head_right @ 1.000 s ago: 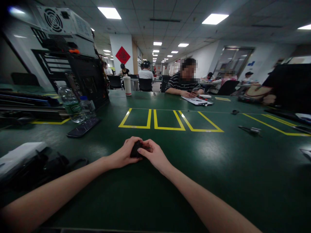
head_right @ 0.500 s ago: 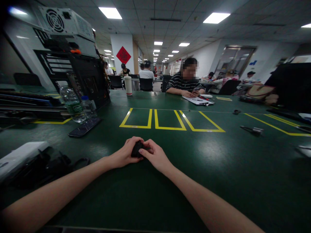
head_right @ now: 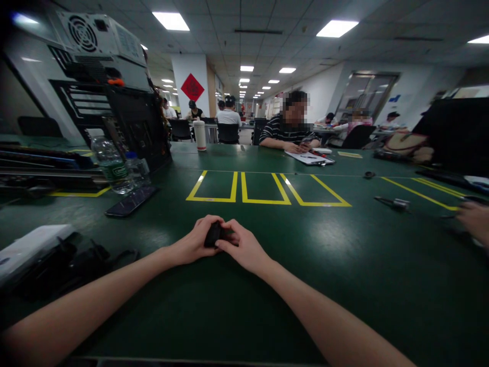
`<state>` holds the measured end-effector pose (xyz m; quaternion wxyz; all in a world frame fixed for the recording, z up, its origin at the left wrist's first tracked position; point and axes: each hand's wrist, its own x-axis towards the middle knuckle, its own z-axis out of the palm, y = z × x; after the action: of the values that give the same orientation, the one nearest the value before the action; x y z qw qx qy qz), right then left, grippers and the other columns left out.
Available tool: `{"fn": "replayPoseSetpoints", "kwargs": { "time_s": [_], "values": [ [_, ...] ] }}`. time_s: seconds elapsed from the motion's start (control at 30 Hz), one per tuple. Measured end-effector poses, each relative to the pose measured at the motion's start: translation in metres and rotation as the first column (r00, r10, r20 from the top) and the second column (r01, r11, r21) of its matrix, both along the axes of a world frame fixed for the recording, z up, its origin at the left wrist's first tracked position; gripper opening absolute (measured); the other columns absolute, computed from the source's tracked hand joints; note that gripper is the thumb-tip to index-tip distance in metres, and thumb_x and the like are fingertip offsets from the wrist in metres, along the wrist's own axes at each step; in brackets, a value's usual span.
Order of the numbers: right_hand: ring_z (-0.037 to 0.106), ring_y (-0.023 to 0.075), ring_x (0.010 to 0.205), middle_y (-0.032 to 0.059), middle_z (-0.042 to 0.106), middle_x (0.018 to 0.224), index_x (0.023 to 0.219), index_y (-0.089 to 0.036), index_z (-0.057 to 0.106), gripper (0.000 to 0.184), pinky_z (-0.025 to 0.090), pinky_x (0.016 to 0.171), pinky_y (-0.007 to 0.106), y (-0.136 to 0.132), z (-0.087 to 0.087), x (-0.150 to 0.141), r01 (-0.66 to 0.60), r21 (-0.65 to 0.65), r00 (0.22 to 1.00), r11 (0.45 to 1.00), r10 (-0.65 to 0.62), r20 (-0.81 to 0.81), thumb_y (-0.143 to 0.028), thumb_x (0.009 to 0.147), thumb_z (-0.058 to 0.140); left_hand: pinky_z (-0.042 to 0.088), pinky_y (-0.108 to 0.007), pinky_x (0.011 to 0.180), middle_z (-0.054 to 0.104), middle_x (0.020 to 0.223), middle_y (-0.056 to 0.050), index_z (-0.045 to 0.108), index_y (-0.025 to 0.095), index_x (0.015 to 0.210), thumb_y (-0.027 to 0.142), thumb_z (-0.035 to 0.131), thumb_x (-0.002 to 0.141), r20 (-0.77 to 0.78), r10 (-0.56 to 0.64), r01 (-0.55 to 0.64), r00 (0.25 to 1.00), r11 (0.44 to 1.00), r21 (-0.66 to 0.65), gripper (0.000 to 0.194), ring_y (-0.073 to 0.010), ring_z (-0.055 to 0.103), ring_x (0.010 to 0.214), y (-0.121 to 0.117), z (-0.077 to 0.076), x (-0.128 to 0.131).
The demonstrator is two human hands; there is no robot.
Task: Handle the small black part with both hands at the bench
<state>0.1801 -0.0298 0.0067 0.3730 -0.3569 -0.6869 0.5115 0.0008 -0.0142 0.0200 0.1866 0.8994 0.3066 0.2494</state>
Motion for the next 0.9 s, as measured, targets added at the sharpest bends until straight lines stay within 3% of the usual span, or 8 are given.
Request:
{"fn": "replayPoseSetpoints", "kwargs": {
  "time_s": [0.13, 0.37, 0.53, 0.73, 0.9],
  "values": [
    [0.06, 0.0154, 0.079, -0.0009, 0.054, 0.09, 0.092, -0.022, 0.048, 0.016, 0.05, 0.071, 0.032, 0.003, -0.002, -0.002, 0.037, -0.012, 0.999, 0.999, -0.038, -0.021, -0.026, 0.078, 0.053, 0.034, -0.042, 0.091, 0.041, 0.112, -0.008, 0.029, 0.021, 0.117, 0.019, 0.06, 0.073, -0.011, -0.004, 0.004, 1.0, 1.0, -0.01, 0.054, -0.0234, 0.041, 0.105, 0.001, 0.0, 0.0],
    [0.057, 0.0178, 0.091, 0.0022, 0.052, 0.101, 0.097, -0.021, 0.047, 0.023, 0.049, 0.077, 0.036, 0.005, -0.002, 0.0, 0.05, -0.064, 0.999, 0.997, -0.051, -0.013, -0.022, 0.076, 0.055, 0.034, -0.043, 0.091, 0.042, 0.113, -0.008, 0.028, 0.022, 0.118, 0.019, 0.06, 0.073, -0.01, -0.006, 0.006, 1.0, 0.999, -0.032, 0.055, -0.0235, 0.042, 0.104, 0.0, 0.002, 0.0],
    [0.055, 0.0179, 0.095, 0.0, 0.054, 0.098, 0.093, -0.021, 0.048, 0.024, 0.047, 0.081, 0.035, 0.005, -0.005, 0.001, -0.009, -0.054, 0.998, 0.998, 0.005, -0.063, -0.02, 0.072, 0.06, 0.034, -0.043, 0.091, 0.043, 0.113, -0.007, 0.03, 0.023, 0.116, 0.019, 0.06, 0.073, 0.001, -0.006, 0.006, 1.0, 1.0, -0.019, 0.053, -0.0238, 0.044, 0.104, -0.001, 0.003, 0.0],
    [0.058, 0.0162, 0.083, -0.0009, 0.055, 0.088, 0.088, -0.021, 0.05, 0.016, 0.049, 0.073, 0.033, 0.007, -0.006, 0.0, 0.03, -0.045, 0.996, 0.999, -0.033, -0.08, -0.029, 0.076, 0.055, 0.034, -0.044, 0.09, 0.043, 0.113, -0.007, 0.03, 0.024, 0.117, 0.02, 0.061, 0.073, 0.003, -0.013, 0.013, 1.0, 0.999, -0.035, 0.054, -0.0248, 0.043, 0.105, -0.001, 0.003, -0.001],
    [0.057, 0.0162, 0.086, 0.0006, 0.054, 0.093, 0.092, -0.02, 0.049, 0.02, 0.048, 0.076, 0.032, 0.011, -0.006, -0.001, 0.055, -0.058, 0.996, 0.997, -0.059, -0.067, -0.025, 0.075, 0.057, 0.036, -0.044, 0.089, 0.043, 0.112, -0.007, 0.03, 0.023, 0.118, 0.022, 0.063, 0.071, 0.028, 0.0, 0.001, 1.0, 1.0, -0.02, 0.057, -0.0241, 0.044, 0.103, 0.003, -0.004, 0.0]
  ]
}}
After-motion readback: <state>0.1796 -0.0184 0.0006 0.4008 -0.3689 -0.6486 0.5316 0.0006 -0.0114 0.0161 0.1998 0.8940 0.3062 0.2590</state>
